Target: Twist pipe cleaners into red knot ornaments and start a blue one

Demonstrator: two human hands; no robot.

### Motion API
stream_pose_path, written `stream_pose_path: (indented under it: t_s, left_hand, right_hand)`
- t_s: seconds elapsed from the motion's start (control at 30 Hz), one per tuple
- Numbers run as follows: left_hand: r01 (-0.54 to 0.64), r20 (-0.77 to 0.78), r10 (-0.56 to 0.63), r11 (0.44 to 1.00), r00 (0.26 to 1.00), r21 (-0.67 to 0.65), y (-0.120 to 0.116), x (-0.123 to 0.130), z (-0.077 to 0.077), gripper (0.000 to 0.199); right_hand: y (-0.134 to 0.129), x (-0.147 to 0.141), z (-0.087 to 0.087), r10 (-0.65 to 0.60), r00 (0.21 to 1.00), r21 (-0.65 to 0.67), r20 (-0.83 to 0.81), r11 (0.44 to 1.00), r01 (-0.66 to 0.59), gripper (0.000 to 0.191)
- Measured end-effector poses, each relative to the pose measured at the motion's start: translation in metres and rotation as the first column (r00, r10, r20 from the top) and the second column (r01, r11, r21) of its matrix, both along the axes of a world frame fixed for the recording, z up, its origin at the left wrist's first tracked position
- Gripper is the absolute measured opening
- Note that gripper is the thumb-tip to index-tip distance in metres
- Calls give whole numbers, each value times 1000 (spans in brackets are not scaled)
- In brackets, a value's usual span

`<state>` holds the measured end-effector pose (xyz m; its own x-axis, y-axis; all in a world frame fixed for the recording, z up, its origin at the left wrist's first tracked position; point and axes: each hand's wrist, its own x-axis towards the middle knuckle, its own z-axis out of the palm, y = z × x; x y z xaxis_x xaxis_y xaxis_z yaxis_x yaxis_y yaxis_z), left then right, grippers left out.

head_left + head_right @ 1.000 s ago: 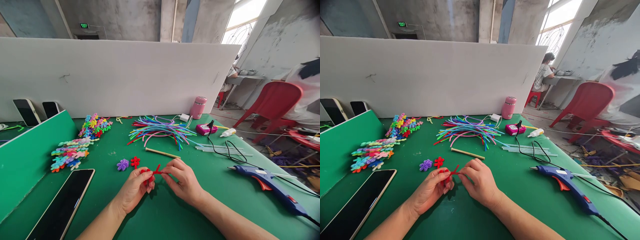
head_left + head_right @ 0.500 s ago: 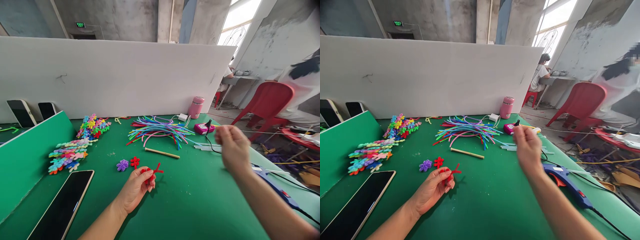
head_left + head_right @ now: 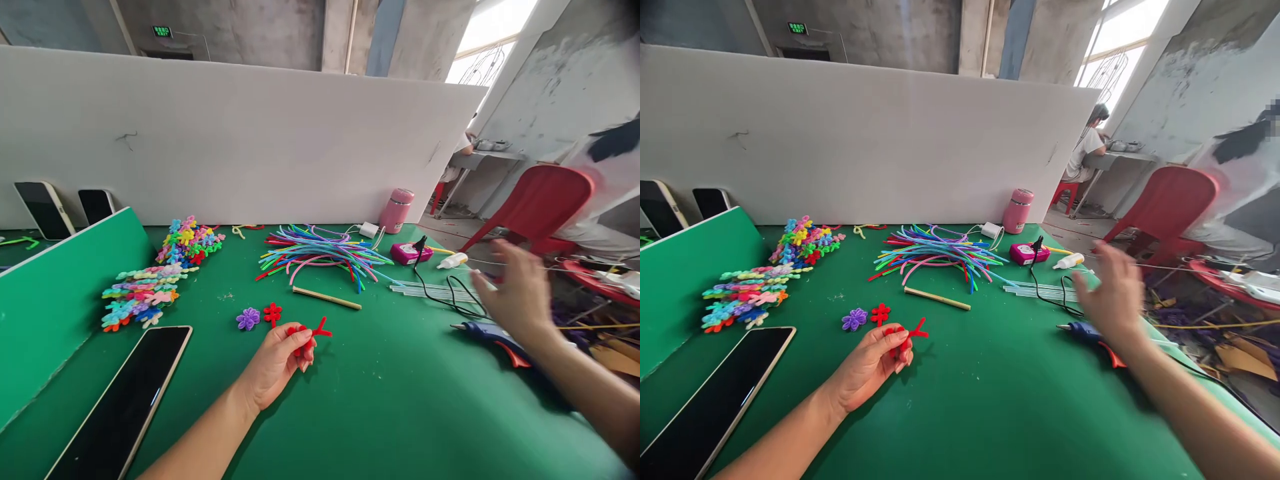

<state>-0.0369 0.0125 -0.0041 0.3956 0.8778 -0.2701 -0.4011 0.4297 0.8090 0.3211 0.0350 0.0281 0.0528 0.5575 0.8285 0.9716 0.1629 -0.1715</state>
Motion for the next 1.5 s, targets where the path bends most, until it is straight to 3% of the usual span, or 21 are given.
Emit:
stream_pose_path:
  t_s: [0.1, 0.13, 0.2, 0.27, 0.5, 0.87, 1.07, 1.3, 1.5]
  left_hand:
    - [3, -10, -3, 1000, 1000, -7, 0, 0, 1, 16]
    - [2, -12, -3, 1000, 1000, -9, 0, 0, 2, 16]
    - [-4, -8, 3, 1000, 1000, -10, 0, 0, 2, 17]
    - [-12, 4, 12, 1000, 1000, -11, 0, 0, 2, 17]
    - [16, -2, -16, 999, 1000, -28, 1, 0, 2, 17]
    - [99, -63, -97, 994, 993, 35, 0, -1, 2, 17]
    - [124, -120, -113, 989, 986, 87, -3, 0, 5, 18]
    - [136, -230, -93, 975, 969, 178, -4, 1, 2, 19]
    - [186, -415, -22, 914, 910, 361, -7, 4, 3, 25]
  right_hand:
    - [-9, -94, -9, 310, 933, -199, 184, 941, -273, 41]
    - [-13, -120, -13, 429, 876, -266, 221, 890, -369, 39]
    - [-18, -157, -19, 575, 785, -350, 229, 801, -485, 35]
    - [-20, -176, -24, 631, 752, -371, 192, 756, -540, 30]
    - [-19, -179, -34, 678, 724, -287, 129, 724, -627, 15]
    - [-28, -182, -32, 720, 691, -266, 67, 680, -683, 14]
    - [-29, -184, -34, 727, 680, -295, -93, 632, -717, 15]
    - [-33, -189, -32, 597, 605, -350, -526, 497, -794, 23]
    - [-32, -191, -30, 332, 422, -310, -843, 340, -888, 23]
